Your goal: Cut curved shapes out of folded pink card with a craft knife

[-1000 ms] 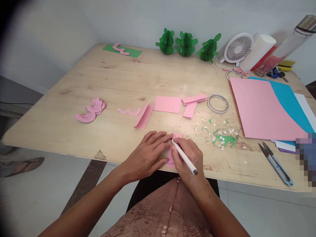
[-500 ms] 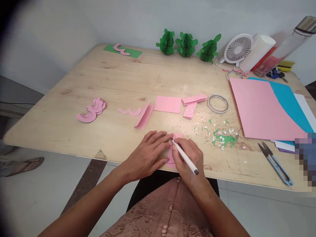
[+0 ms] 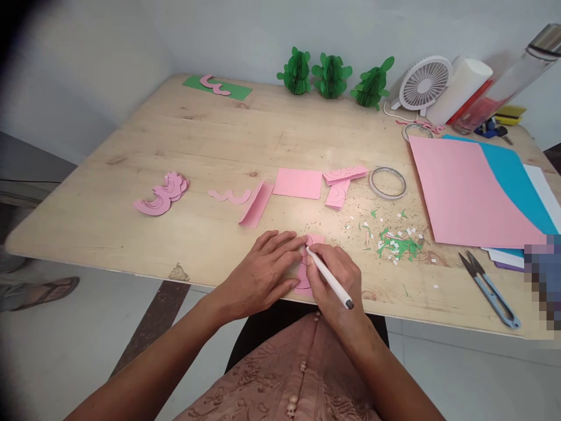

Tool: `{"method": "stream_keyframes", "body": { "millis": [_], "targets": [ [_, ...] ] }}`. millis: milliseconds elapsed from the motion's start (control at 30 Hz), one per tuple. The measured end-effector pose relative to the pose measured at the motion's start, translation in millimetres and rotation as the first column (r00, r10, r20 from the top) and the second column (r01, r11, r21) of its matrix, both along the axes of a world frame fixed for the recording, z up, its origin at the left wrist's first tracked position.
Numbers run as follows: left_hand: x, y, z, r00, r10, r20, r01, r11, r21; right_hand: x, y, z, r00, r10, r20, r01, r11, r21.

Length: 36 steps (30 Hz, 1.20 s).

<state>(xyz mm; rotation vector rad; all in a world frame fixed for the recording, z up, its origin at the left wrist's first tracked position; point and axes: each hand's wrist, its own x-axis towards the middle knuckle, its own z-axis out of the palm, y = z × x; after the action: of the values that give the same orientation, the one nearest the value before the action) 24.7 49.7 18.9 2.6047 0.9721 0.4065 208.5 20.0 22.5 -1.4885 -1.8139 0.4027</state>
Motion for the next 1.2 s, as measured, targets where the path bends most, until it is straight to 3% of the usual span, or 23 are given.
{"method": "stream_keyframes", "body": {
  "millis": [467, 1200],
  "targets": [
    [0.1, 0.1, 0.0, 1.0, 0.0, -0.004, 0.0, 1.0, 0.008, -1.7, 0.1, 2.1, 0.999, -0.033, -0.031, 0.034, 0.999, 0.01],
    [-0.7, -0.1, -1.6, 1.0, -0.003, 0.005, 0.003, 1.0, 0.005, 2.1, -2.3, -4.6, 0.997, 0.01, 0.073, -0.017, 0.995, 0.099]
  ]
}}
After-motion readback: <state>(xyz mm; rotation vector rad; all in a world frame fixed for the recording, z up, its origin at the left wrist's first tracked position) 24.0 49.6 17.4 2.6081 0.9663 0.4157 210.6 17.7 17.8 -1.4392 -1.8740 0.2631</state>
